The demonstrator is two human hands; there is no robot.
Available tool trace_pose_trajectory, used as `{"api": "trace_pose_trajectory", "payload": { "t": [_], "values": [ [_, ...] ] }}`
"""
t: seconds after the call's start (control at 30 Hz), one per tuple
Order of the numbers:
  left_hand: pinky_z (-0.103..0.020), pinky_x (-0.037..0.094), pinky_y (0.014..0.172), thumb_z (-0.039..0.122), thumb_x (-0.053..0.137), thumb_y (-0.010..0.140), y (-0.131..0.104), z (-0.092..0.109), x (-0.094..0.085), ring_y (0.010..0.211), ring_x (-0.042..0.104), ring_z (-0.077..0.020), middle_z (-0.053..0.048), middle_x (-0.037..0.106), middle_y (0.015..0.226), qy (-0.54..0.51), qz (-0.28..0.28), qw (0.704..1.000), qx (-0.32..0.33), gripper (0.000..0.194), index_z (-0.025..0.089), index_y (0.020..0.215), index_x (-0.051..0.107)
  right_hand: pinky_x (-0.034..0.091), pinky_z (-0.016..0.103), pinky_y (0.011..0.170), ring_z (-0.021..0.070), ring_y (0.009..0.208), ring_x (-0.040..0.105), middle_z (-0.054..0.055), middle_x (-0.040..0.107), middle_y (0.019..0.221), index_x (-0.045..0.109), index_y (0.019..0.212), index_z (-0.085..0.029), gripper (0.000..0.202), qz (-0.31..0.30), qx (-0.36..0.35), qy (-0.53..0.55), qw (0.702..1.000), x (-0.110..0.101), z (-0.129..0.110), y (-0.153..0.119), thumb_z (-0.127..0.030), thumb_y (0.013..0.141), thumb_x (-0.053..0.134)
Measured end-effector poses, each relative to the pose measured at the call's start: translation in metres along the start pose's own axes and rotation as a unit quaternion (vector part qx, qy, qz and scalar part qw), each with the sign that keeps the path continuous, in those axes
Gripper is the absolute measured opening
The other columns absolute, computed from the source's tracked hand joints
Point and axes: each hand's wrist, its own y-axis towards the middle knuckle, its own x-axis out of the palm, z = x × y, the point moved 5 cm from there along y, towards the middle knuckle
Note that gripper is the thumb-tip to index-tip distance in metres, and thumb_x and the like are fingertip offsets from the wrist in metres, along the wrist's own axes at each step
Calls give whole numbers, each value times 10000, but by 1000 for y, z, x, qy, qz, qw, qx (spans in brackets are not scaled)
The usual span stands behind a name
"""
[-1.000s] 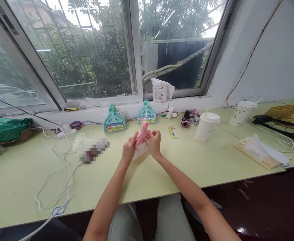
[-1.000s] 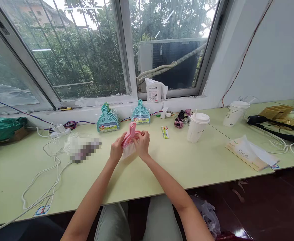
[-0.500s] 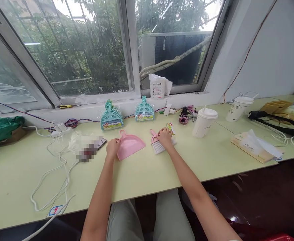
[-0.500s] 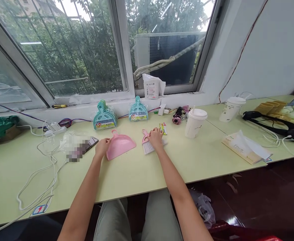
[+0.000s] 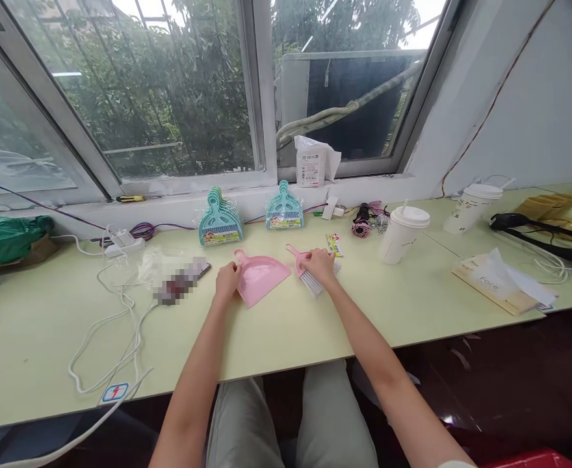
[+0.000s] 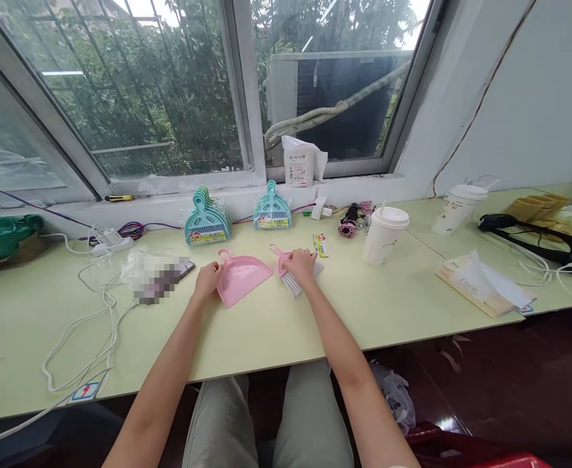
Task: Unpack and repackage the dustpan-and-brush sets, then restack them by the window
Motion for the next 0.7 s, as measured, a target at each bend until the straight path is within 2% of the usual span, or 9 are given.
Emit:
{"api": "trace_pose_trajectory", "payload": {
  "t": [0.1, 0.2, 0.27, 0.33, 0.5, 0.6, 0.7],
  "values": [
    [-280, 357, 589, 381, 342, 910, -13, 26, 15, 761, 612, -231, -96, 671, 828, 12, -50, 997, 61, 348, 207, 776, 613, 286, 361, 839, 236, 986, 551, 55, 687, 1016, 691, 896, -231, 229, -6, -41, 78, 996, 0, -22, -8, -391, 784, 572],
    [-276, 374, 611, 379, 342, 926, -36, 63, 30, 768, 607, -208, -71, 664, 850, 13, -83, 975, 204, 340, 214, 806, 614, 286, 363, 849, 229, 1005, 551, 47, 695, 1026, 692, 875, -238, 192, -22, -129, 81, 988, 7, -47, -20, -382, 798, 591],
    [-275, 395, 630, 377, 332, 940, -52, 82, 34, 817, 601, -199, -70, 650, 934, 17, -76, 950, 304, 333, 219, 875, 618, 280, 372, 867, 230, 1029, 542, 57, 694, 1053, 697, 878, -232, 164, -26, -186, 60, 980, 11, -58, -26, -341, 820, 588],
    [-277, 416, 660, 361, 330, 949, -61, 92, 31, 875, 588, -195, -79, 624, 1010, 35, -46, 926, 374, 319, 219, 943, 616, 277, 377, 881, 227, 1043, 538, 56, 692, 1075, 700, 898, -237, 158, -28, -210, 49, 976, 15, -60, -29, -321, 843, 579],
    [-366, 413, 875, 295, 481, 907, -57, 85, 13, 1054, 532, -238, -99, 584, 1165, 109, 78, 885, 447, 235, 216, 1102, 587, 283, 381, 895, 223, 1042, 543, 24, 700, 1076, 707, 926, -277, 157, -41, -202, 61, 977, 21, -53, -24, -363, 848, 602],
    [-370, 419, 880, 206, 458, 915, -51, 77, 17, 1055, 543, -237, -98, 600, 1160, 158, 72, 866, 470, 255, 214, 1138, 582, 290, 381, 895, 221, 1049, 542, 16, 703, 1076, 708, 924, -284, 160, -44, -207, 73, 975, 23, -53, -23, -379, 850, 603],
    [-330, 463, 800, 111, 414, 910, -48, 72, 26, 969, 583, -213, -99, 626, 1116, 176, 37, 865, 468, 330, 201, 1186, 571, 294, 386, 894, 226, 1062, 536, 15, 708, 1070, 709, 930, -290, 173, -55, -207, 72, 974, 24, -54, -23, -395, 860, 590]
  ]
}}
